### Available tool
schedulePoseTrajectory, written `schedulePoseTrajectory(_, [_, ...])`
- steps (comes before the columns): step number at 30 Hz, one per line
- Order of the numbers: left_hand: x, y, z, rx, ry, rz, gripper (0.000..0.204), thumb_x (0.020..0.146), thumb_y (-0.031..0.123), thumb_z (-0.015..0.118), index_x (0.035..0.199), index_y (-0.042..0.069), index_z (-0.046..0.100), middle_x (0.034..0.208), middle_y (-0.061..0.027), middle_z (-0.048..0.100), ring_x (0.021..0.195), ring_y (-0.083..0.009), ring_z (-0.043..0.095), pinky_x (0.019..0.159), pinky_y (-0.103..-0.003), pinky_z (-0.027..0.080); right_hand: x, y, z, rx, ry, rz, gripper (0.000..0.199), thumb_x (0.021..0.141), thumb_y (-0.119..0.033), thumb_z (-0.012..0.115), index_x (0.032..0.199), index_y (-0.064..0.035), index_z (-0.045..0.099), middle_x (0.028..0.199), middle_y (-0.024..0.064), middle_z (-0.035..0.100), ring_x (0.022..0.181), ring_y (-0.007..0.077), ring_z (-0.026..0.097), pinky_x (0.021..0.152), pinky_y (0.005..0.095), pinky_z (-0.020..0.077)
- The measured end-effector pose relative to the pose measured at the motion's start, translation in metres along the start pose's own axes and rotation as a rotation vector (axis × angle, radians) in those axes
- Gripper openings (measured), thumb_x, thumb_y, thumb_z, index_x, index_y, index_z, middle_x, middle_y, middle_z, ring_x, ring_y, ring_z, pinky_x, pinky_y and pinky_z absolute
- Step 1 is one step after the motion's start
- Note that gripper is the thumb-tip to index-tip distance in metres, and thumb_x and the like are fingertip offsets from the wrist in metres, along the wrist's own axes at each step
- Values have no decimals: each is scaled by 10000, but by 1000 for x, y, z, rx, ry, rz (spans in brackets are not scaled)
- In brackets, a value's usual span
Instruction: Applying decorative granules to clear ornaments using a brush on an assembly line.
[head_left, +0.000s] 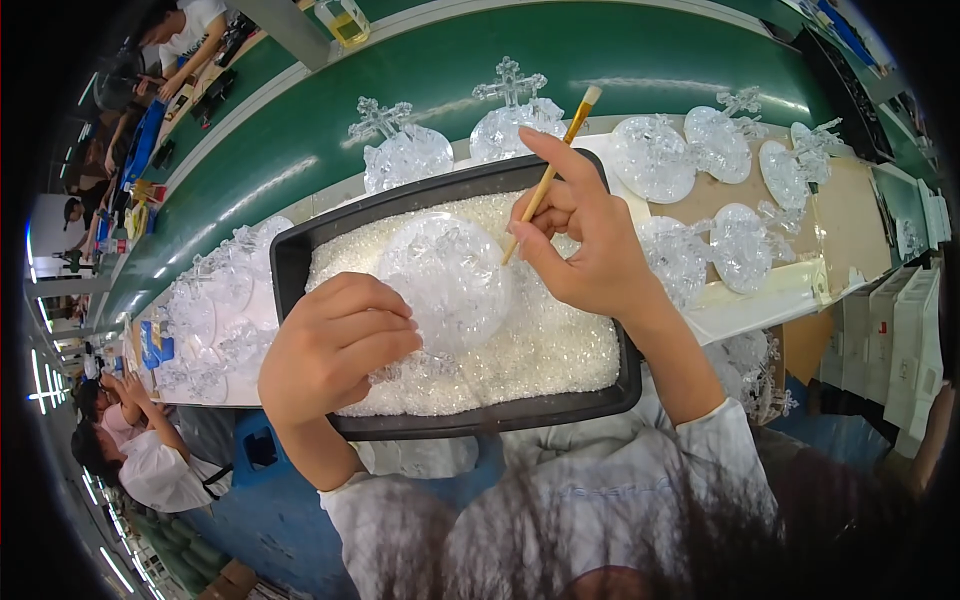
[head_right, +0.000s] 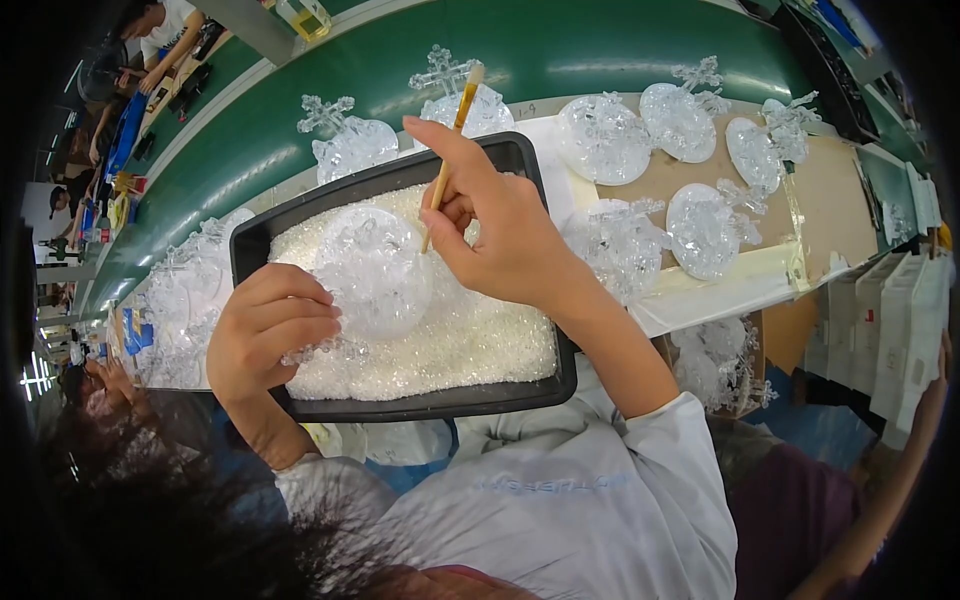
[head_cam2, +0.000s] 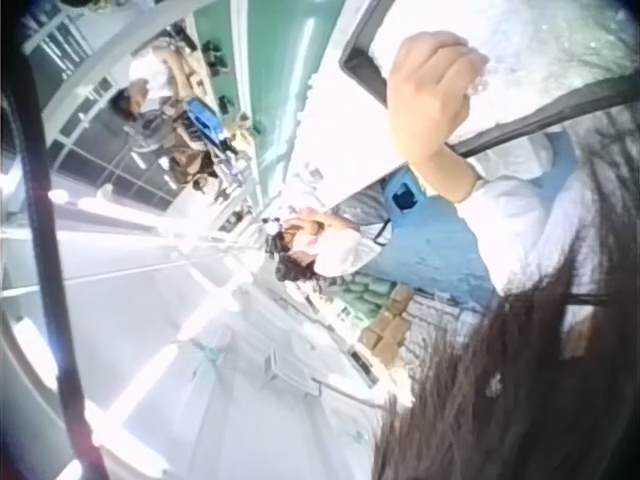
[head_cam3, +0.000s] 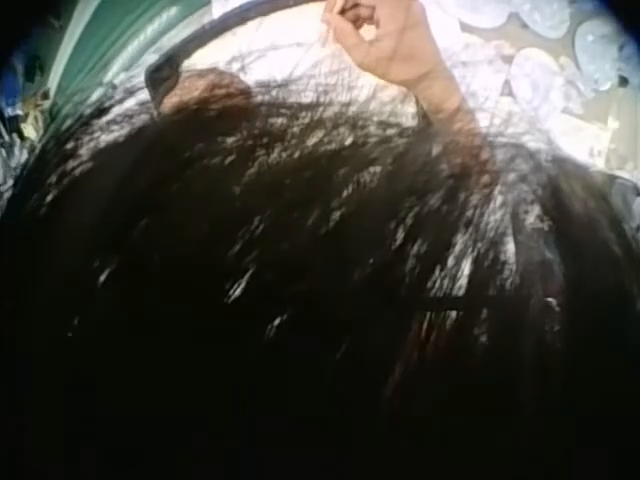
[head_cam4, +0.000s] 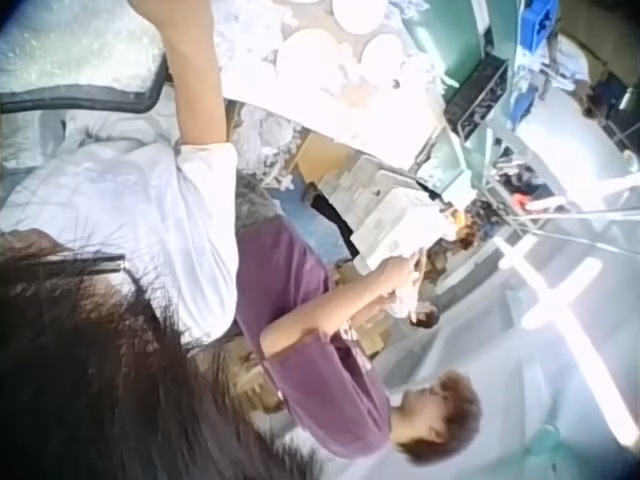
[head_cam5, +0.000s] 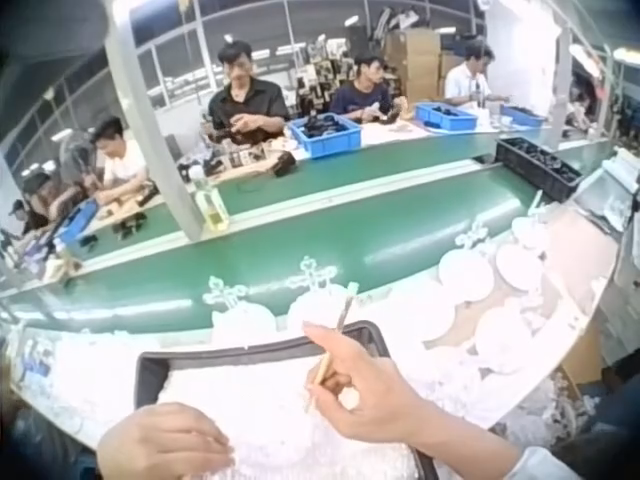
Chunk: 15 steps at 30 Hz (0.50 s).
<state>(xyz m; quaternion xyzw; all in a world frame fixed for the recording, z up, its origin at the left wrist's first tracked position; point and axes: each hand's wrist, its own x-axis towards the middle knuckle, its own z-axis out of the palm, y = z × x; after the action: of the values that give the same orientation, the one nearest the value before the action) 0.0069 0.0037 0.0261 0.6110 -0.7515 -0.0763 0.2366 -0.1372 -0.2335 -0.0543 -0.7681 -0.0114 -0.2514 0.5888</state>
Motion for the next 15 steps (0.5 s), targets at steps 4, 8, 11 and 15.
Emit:
schedulePoseTrajectory(4, [-3,-7,0,-28,1,22,414,497,110,667,892,-13,671,901,-115,705,901,-332,666,765,-440,520,-3,-3,-1,30,-17,33,689,878,81,634,1487,-45,339,908,91,674,816,134,682,753,270,563])
schedulePoseTrajectory(8, [1,-5,-2,-25,28,13,367,529,45,653,891,-8,674,845,-94,677,893,-313,671,735,-423,533,-7,-5,-1,96,-65,67,644,881,89,628,1458,-43,375,920,87,668,799,131,683,740,273,565])
schedulePoseTrajectory(11, [-2,-9,1,-34,57,15,371,523,49,659,888,-8,676,847,-96,680,881,-315,672,727,-418,531,-9,0,0,117,-77,34,599,884,95,623,1432,-40,420,924,88,665,807,131,686,732,273,570])
schedulePoseTrajectory(15, [0,-11,3,-37,69,3,359,521,24,670,879,-6,682,855,-95,686,876,-311,675,717,-407,528,-11,1,-1,60,-93,6,556,882,94,628,1398,-35,466,921,94,668,812,142,688,728,278,578])
